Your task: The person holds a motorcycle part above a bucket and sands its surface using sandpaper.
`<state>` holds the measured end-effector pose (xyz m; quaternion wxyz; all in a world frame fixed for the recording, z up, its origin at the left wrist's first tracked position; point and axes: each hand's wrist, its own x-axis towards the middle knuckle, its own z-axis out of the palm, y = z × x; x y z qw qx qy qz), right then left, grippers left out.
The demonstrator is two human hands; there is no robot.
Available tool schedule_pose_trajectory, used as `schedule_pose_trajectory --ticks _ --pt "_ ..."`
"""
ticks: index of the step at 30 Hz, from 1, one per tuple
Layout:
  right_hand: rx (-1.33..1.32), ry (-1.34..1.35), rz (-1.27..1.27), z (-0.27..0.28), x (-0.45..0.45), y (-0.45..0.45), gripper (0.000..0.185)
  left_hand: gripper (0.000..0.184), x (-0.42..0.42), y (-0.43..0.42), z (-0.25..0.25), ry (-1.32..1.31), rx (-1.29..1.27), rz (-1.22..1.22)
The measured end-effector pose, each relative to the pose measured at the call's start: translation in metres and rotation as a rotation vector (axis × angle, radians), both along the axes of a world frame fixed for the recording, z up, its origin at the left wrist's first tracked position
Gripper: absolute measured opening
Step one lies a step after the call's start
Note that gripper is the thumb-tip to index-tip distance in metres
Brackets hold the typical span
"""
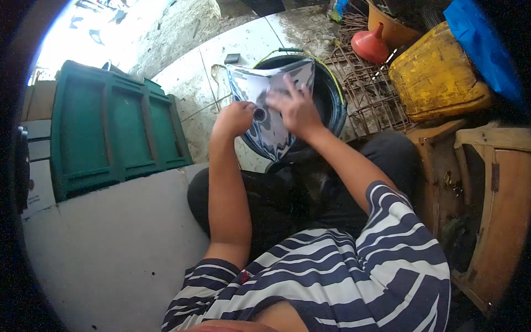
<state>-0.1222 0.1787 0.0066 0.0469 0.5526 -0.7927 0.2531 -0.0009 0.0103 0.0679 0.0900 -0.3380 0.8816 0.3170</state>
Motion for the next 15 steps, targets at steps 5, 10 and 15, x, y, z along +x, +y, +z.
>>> schedule_pose_trajectory --ticks 5,10,15 --pt "0.138 -0.006 0.005 0.004 0.032 0.02 0.05 0.04 -0.005 -0.005 -0.017 -0.073 -0.04 -0.044" --pt "0.434 -0.033 0.009 0.039 0.034 0.044 0.061 0.041 -0.007 0.001 -0.009 -0.089 -0.07 -0.055" --pt "0.682 0.032 0.19 0.047 0.061 0.063 0.077 0.044 -0.01 0.001 -0.014 -0.088 -0.084 -0.031"
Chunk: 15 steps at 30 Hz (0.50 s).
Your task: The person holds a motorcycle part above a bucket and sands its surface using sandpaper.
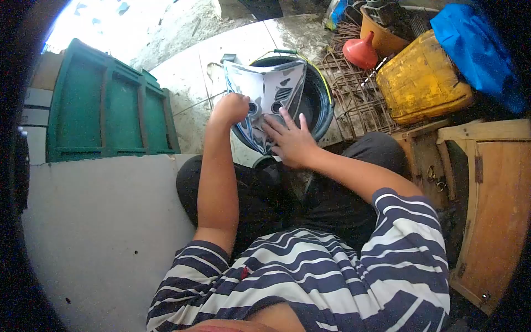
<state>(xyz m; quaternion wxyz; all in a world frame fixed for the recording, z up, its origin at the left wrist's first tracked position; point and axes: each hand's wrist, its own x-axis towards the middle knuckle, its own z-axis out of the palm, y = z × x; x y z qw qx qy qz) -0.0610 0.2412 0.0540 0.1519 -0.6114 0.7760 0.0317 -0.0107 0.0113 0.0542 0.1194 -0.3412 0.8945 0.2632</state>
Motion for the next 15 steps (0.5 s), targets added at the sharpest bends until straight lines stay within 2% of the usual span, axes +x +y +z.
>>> schedule_pose_trajectory --ticks 2,4,7,8,11,12,13,15 --pt "-0.125 -0.051 -0.143 -0.01 -0.017 -0.01 0.077 0.044 0.0 -0.003 -0.015 0.008 0.011 -0.005" --pt "-0.215 -0.083 -0.288 -0.016 -0.028 -0.027 0.078 0.044 0.0 -0.001 -0.008 0.006 0.016 -0.008" --pt "-0.086 -0.086 -0.06 0.003 0.0 -0.023 0.076 0.043 0.005 0.003 -0.015 -0.01 -0.008 -0.091" --pt "-0.186 -0.094 -0.031 -0.012 0.008 -0.016 0.071 0.042 0.001 -0.003 -0.016 0.004 -0.03 -0.116" --pt "-0.169 -0.044 -0.114 -0.004 -0.015 -0.036 0.064 0.042 0.005 -0.001 -0.006 0.036 0.019 -0.045" --pt "-0.254 0.003 -0.196 -0.018 -0.029 -0.041 0.062 0.041 0.005 -0.003 -0.014 0.041 -0.022 -0.131" --pt "-0.27 -0.018 -0.314 -0.013 -0.042 -0.046 0.062 0.04 0.007 0.001 -0.002 0.039 0.0 -0.093" --pt "-0.308 0.068 -0.286 -0.02 -0.049 -0.041 0.063 0.04 0.007 0.009 0.024 0.048 0.035 -0.018"
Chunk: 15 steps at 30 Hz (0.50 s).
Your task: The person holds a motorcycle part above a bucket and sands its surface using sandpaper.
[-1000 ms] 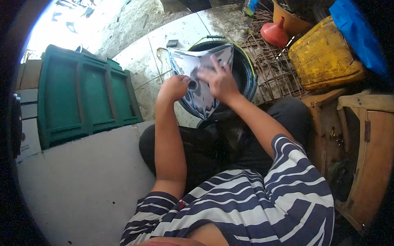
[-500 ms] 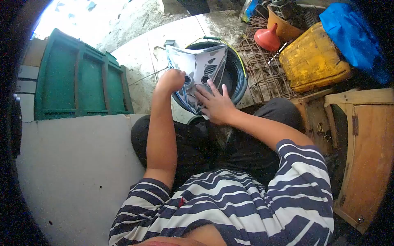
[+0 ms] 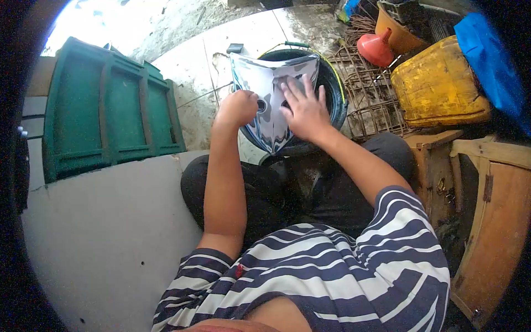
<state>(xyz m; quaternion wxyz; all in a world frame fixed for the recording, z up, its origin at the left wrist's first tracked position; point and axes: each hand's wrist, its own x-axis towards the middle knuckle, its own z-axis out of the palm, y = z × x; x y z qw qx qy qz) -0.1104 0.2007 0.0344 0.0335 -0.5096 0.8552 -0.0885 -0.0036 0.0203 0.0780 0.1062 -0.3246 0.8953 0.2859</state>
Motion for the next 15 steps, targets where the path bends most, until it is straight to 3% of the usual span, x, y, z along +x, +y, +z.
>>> schedule_pose_trajectory --ticks 3,6,8,10,13,15 --pt "-0.021 -0.093 0.168 0.003 0.033 0.006 0.06 0.039 -0.004 0.002 -0.009 -0.014 0.013 0.077" --pt "0.049 -0.006 0.186 -0.009 0.005 -0.005 0.062 0.039 -0.003 0.004 -0.008 -0.019 0.008 0.049" --pt "-0.131 -0.147 -0.028 -0.02 -0.016 -0.01 0.063 0.04 -0.001 0.006 -0.012 0.009 -0.013 0.06" --pt "-0.147 -0.069 0.002 -0.023 -0.009 -0.008 0.064 0.04 -0.003 0.004 -0.013 0.016 -0.013 0.063" --pt "-0.057 -0.143 0.245 0.001 0.018 0.001 0.067 0.04 -0.004 0.002 -0.016 0.052 -0.025 0.056" --pt "-0.073 -0.097 0.141 -0.01 0.002 -0.004 0.067 0.04 -0.002 0.004 -0.02 0.042 -0.017 0.046"
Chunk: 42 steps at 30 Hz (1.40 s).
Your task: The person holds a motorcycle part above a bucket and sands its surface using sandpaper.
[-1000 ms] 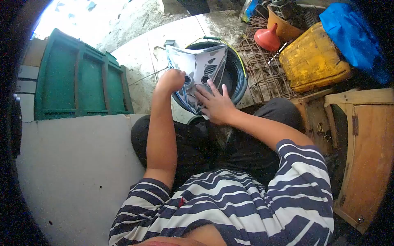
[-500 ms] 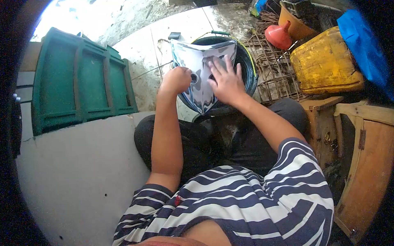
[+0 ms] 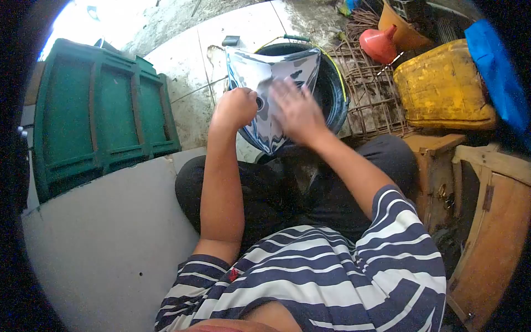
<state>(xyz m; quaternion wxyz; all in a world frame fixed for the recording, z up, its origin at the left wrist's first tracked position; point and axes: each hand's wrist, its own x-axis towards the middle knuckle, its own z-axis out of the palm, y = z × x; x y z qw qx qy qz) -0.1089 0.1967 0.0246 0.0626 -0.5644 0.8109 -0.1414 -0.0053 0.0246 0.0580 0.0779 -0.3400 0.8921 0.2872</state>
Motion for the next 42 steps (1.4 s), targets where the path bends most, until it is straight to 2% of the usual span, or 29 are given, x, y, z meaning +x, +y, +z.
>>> schedule_pose_trajectory --ticks 1,3,5,6,7,9,13,15,17,19,21,22,24,26,29,30,31,34,37,39,40,42 --pt "-0.008 0.024 -0.05 -0.006 -0.014 -0.005 0.068 0.04 -0.001 -0.001 0.0 -0.006 0.014 0.004" --pt "-0.132 -0.108 -0.255 -0.017 -0.033 -0.007 0.068 0.04 -0.002 0.0 0.007 -0.038 0.008 0.009" --pt "-0.126 -0.04 -0.218 -0.022 -0.024 -0.005 0.068 0.04 -0.004 0.004 0.018 -0.09 -0.028 0.006" --pt "-0.16 -0.048 -0.089 -0.02 -0.018 -0.005 0.069 0.041 -0.005 0.003 0.017 -0.083 -0.034 0.006" --pt "-0.087 -0.054 0.002 -0.007 -0.009 -0.004 0.07 0.041 -0.006 0.003 0.015 -0.079 -0.039 0.006" --pt "-0.019 -0.007 0.009 0.001 -0.012 -0.003 0.072 0.041 -0.004 0.006 0.013 -0.092 -0.034 0.005" --pt "-0.071 -0.071 -0.366 -0.016 -0.04 -0.006 0.074 0.041 -0.005 0.009 0.021 -0.123 -0.051 0.003" --pt "0.001 0.04 -0.175 -0.013 -0.028 -0.002 0.082 0.04 -0.007 0.008 0.023 -0.117 -0.066 0.003" --pt "-0.048 -0.012 -0.026 -0.003 -0.01 -0.002 0.083 0.04 -0.007 0.009 0.018 -0.106 -0.067 0.011" --pt "-0.067 -0.039 -0.026 -0.011 -0.025 -0.001 0.083 0.04 -0.008 0.005 0.002 -0.119 -0.073 -0.059" --pt "-0.082 -0.183 -0.27 -0.016 -0.037 -0.004 0.081 0.041 -0.007 0.003 0.0 -0.121 -0.074 -0.071" --pt "-0.087 -0.222 -0.299 -0.014 -0.04 -0.003 0.083 0.041 -0.006 0.005 0.005 -0.116 -0.067 -0.049" --pt "0.02 -0.113 -0.187 -0.007 -0.029 -0.003 0.085 0.041 -0.009 0.003 0.003 -0.101 -0.072 -0.047" --pt "0.085 -0.058 -0.071 -0.001 -0.011 0.0 0.089 0.041 -0.01 -0.001 -0.02 -0.097 -0.088 -0.086" --pt "0.135 -0.177 -0.325 0.003 -0.031 -0.005 0.089 0.038 -0.005 -0.004 -0.027 -0.031 -0.109 -0.119" --pt "0.07 -0.225 -0.375 0.001 -0.039 -0.006 0.089 0.039 -0.005 0.002 -0.002 -0.045 -0.058 -0.04" --pt "0.069 -0.223 -0.377 -0.002 -0.042 -0.005 0.088 0.039 -0.004 0.001 -0.002 -0.049 -0.061 -0.044" --pt "0.013 -0.09 -0.135 -0.002 -0.02 -0.005 0.088 0.04 -0.008 -0.001 -0.006 -0.048 -0.067 -0.05" --pt "0.145 -0.063 -0.062 0.008 -0.015 -0.001 0.086 0.041 -0.006 0.002 -0.008 -0.065 -0.077 -0.057" --pt "0.151 -0.09 -0.291 0.013 -0.032 -0.004 0.088 0.042 -0.007 -0.002 -0.012 -0.078 -0.101 -0.093" --pt "0.018 -0.182 -0.379 0.002 -0.044 -0.004 0.083 0.042 -0.008 -0.001 -0.007 -0.091 -0.092 -0.07" --pt "-0.009 -0.117 -0.311 -0.012 -0.043 -0.003 0.085 0.042 -0.009 0.003 0.006 -0.109 -0.072 -0.02"
